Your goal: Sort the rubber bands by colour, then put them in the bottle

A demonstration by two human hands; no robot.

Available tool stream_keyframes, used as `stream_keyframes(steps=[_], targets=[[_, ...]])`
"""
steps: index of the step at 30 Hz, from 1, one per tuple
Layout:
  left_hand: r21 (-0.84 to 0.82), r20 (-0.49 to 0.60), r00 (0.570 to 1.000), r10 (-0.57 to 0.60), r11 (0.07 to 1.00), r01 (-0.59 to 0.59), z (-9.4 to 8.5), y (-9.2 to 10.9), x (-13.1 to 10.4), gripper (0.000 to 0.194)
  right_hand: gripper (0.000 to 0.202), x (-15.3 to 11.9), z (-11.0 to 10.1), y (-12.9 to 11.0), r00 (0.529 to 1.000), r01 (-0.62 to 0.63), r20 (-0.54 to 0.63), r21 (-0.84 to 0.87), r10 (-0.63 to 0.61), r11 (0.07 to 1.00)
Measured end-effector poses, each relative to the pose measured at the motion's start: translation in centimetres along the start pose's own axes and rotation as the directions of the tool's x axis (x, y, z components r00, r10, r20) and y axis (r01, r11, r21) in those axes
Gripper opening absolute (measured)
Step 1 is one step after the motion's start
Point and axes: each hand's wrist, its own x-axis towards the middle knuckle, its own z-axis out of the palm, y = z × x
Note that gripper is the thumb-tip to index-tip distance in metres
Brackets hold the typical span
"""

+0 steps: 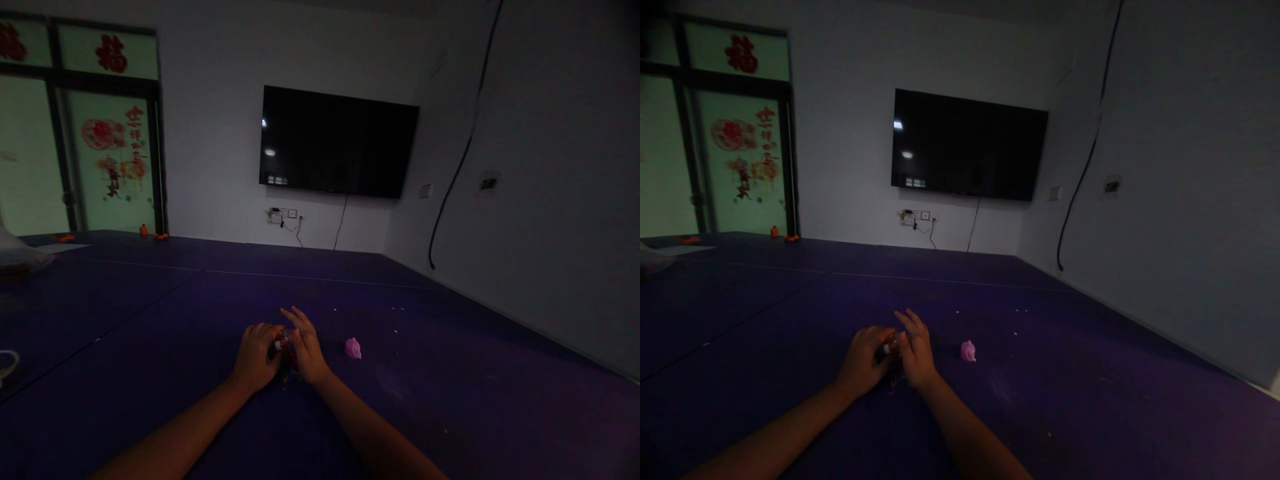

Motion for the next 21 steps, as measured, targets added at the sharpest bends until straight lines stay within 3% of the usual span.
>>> stream_keyframes(steps=[17,21], targets=[[-0.037,-0.042,0.993,0.113,0.993,-0.115,-0.05,-0.1,-0.18,0.028,0.056,-0.02,0.05,-0.33,0.996,0.077,0.048,0.004,-0.077,0.997],[-0.03,-0.022,0.996,0.084,0.996,-0.085,-0.01,-0.01,-0.14,0.028,0.041,0.12,0.16,-0.34,0.996,0.055,0.068,-0.003,-0.055,0.998]])
